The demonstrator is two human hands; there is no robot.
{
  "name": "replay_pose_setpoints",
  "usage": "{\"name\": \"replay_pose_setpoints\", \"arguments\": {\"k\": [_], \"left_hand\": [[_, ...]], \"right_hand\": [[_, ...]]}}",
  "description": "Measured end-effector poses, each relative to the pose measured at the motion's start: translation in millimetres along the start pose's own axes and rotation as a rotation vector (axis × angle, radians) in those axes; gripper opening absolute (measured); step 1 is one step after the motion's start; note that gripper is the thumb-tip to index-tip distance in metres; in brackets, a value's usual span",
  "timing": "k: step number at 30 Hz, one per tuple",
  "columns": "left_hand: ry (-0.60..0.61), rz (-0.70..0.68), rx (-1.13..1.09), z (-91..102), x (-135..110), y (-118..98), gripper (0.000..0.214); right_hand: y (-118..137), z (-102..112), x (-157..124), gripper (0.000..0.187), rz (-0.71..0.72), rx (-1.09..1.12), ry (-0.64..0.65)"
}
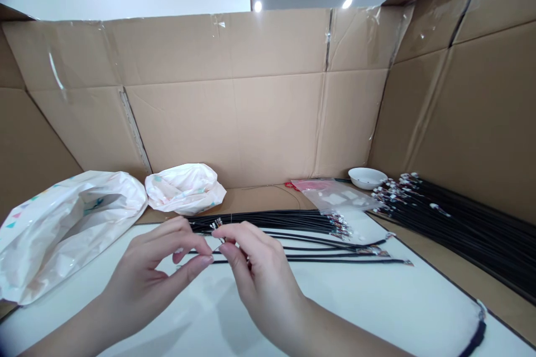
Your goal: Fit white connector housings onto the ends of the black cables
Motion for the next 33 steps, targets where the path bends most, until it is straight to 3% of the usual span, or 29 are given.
{"name": "replay_pose_setpoints", "arguments": {"k": [4,9,18,24,33], "left_hand": [[0.038,0.259,-0.109,-4.4,-1.6,21.3,0.013],[0.09,0.507,-0.335,-16.7,-3.2,41.1,0.02],[0.205,0.567,-0.727,-27.7,-11.0,43.9,0.034],[0.23,0.582,-0.773,-37.7,-12.8,44.5,0.04],[0.127,0.649,-0.974,-42.4,-7.4,41.2,0.015]], "right_hand": [[3.6,3.0,0.9,0.02,0.06,-0.096,-0.042],[-4.7,1.0,0.4,0.019,-0.104,-0.076,0.004],[-10.8,3.4,-2.0,0.021,-0.253,0.027,0.013],[-8.1,3.9,-2.0,0.026,-0.231,0.046,0.014],[-7.6,8.2,-1.9,0.026,-0.236,0.073,-0.024]]}}
Point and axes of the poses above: each hand's wrist, its own x-axis towards the middle knuckle, its own z-axis out of the back of the hand, y = z × x, the point moved 7 cm from there along x, towards the middle knuckle, and after that the axes turned 2 degrees about -x, right-handed, at the moved point
